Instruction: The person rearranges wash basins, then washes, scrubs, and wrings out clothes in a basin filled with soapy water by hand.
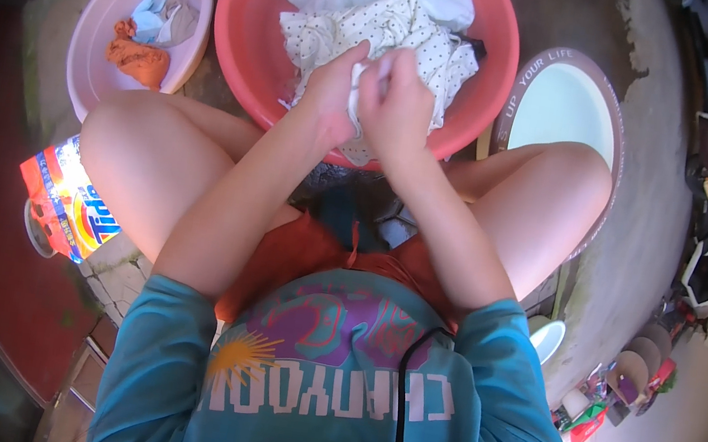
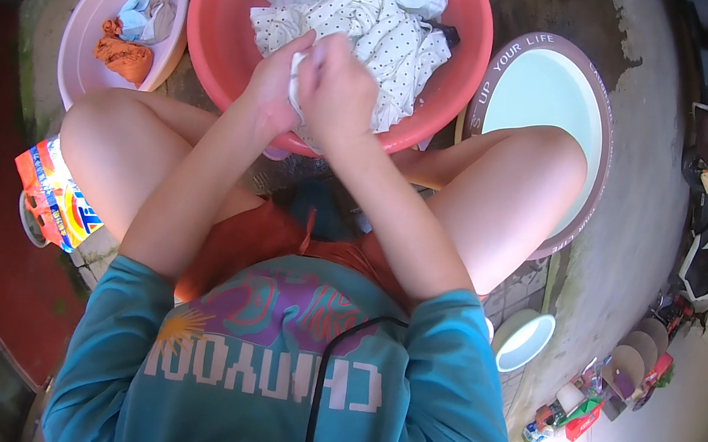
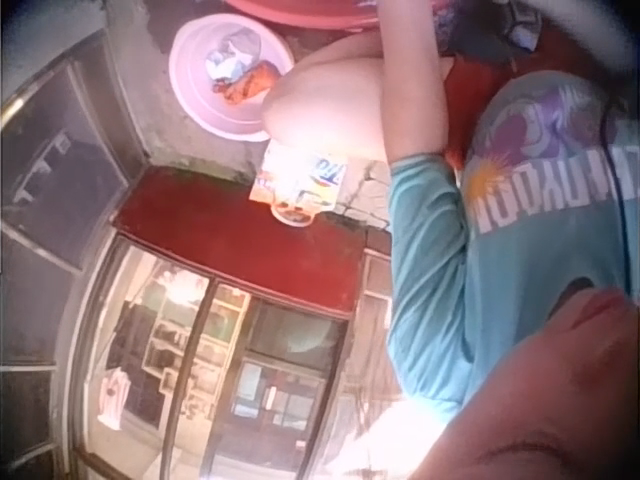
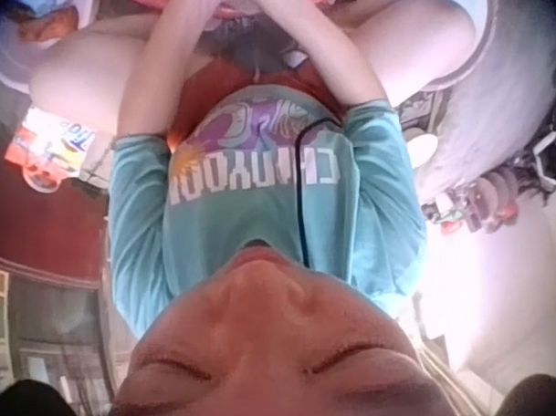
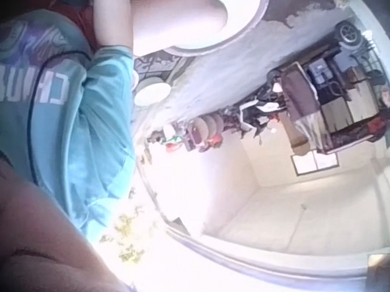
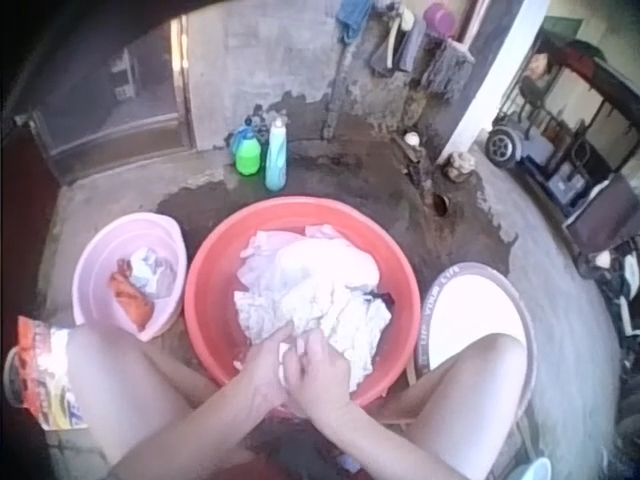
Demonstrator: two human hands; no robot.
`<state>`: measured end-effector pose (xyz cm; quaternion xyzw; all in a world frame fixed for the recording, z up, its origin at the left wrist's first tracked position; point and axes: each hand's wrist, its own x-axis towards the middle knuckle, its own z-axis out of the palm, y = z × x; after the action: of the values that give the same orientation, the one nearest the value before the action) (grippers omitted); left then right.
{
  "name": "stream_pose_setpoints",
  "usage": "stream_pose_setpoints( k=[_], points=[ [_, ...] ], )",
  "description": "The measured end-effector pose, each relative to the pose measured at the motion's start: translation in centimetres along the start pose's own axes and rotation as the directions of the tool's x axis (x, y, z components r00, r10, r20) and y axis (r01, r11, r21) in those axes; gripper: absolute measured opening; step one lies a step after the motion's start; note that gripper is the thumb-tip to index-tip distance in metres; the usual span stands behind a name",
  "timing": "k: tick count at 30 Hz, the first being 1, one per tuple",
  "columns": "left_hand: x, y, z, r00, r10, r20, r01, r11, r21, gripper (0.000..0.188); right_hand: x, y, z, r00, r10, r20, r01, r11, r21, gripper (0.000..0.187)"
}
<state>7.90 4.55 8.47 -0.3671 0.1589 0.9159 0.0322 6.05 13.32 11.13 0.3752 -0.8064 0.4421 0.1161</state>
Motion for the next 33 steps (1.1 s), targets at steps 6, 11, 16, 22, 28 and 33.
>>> stream_pose_setpoints(
  k=[6,11,16,22,28,33],
  points=[
    [-0.5,-0.1,0.6,1.0,0.0,-0.003,0.0,1.0,0.02,0.031,0.0,2.4,0.4,0.914,0.404,0.02,-0.402,0.912,-0.08,0.012],
    [0.5,0.3,-0.2,0.996,-0.065,-0.059,0.068,0.996,0.057,0.038,-0.1,1.1,0.1,0.995,-0.061,0.078,0.061,0.998,-0.007,0.009],
    [-1.1,-0.4,-1.1,0.996,0.068,-0.064,-0.058,0.988,0.14,0.037,-1.0,0.7,0.5,0.999,0.049,0.015,-0.048,0.996,-0.075,0.009],
    [-1.0,0.7,0.4,0.996,-0.047,0.071,0.034,0.985,0.171,0.028,1.8,6.4,-2.0,0.848,0.51,0.145,-0.528,0.79,0.312,0.013],
    [-0.8,3.0,0.3,0.985,-0.023,0.173,-0.048,0.917,0.397,0.044,3.2,6.1,-4.9,0.657,0.66,0.364,-0.631,0.217,0.745,0.011],
    [-1.0,3.4,-0.8,0.846,0.28,0.454,-0.458,-0.054,0.887,0.053,3.2,6.7,-5.8,0.669,0.653,0.353,-0.578,0.16,0.8,0.012]
  ],
)
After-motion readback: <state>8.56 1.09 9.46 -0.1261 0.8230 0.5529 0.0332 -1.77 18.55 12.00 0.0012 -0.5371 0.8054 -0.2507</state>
